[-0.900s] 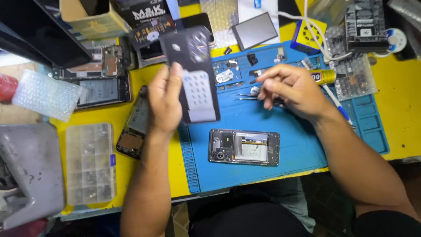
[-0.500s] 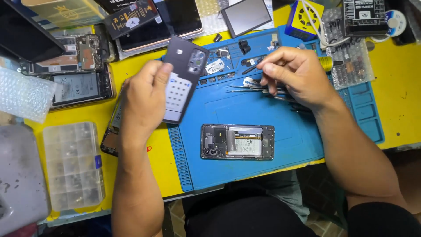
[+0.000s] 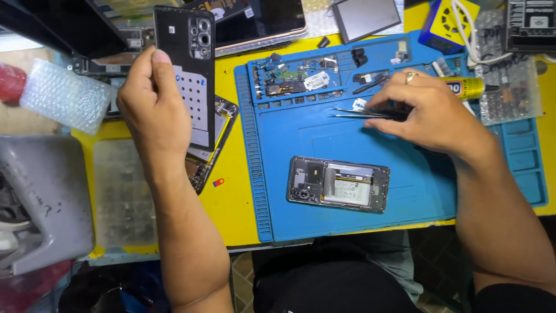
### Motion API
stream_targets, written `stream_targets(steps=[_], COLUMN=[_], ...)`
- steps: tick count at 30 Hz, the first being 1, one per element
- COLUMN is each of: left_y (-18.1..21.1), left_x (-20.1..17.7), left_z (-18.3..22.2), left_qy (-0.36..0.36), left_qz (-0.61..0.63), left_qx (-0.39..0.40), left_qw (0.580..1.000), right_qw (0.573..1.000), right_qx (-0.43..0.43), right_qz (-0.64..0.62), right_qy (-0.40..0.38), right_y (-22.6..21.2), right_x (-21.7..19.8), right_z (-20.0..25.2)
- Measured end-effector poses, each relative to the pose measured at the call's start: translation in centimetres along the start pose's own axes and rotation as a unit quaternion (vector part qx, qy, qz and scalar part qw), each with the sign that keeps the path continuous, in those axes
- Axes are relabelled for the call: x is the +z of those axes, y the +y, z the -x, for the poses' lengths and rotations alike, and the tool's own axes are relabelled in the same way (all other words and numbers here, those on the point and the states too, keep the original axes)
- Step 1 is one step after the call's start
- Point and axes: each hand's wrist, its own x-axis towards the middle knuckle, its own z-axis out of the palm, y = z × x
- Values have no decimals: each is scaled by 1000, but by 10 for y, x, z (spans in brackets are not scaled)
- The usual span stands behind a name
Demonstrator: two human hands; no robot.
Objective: The person repairs a disassembled smartphone on a blue work mat. They use tweezers to place small components and adhesive strips onto the phone's internal frame, then use a screwdriver to secure parts. The person also handles a separate phone back cover and a battery.
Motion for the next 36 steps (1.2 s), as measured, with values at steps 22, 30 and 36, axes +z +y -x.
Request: stream_targets(steps=[22, 30, 36], left_y=[51, 24, 19], left_x=[75, 70, 53], left_z=[34, 33, 28], left_qy=[-335, -187, -150], left_qz=[-197, -196, -74], left_qx=[63, 100, 118], left_qw=[919, 957, 979], right_qw=[997, 994, 997], right_qx=[-64, -58, -65], right_qz=[4, 85, 21], right_qy=[35, 21, 41], right_y=[14, 13, -7], right_x=[3, 2, 2], right_z=[6, 7, 4])
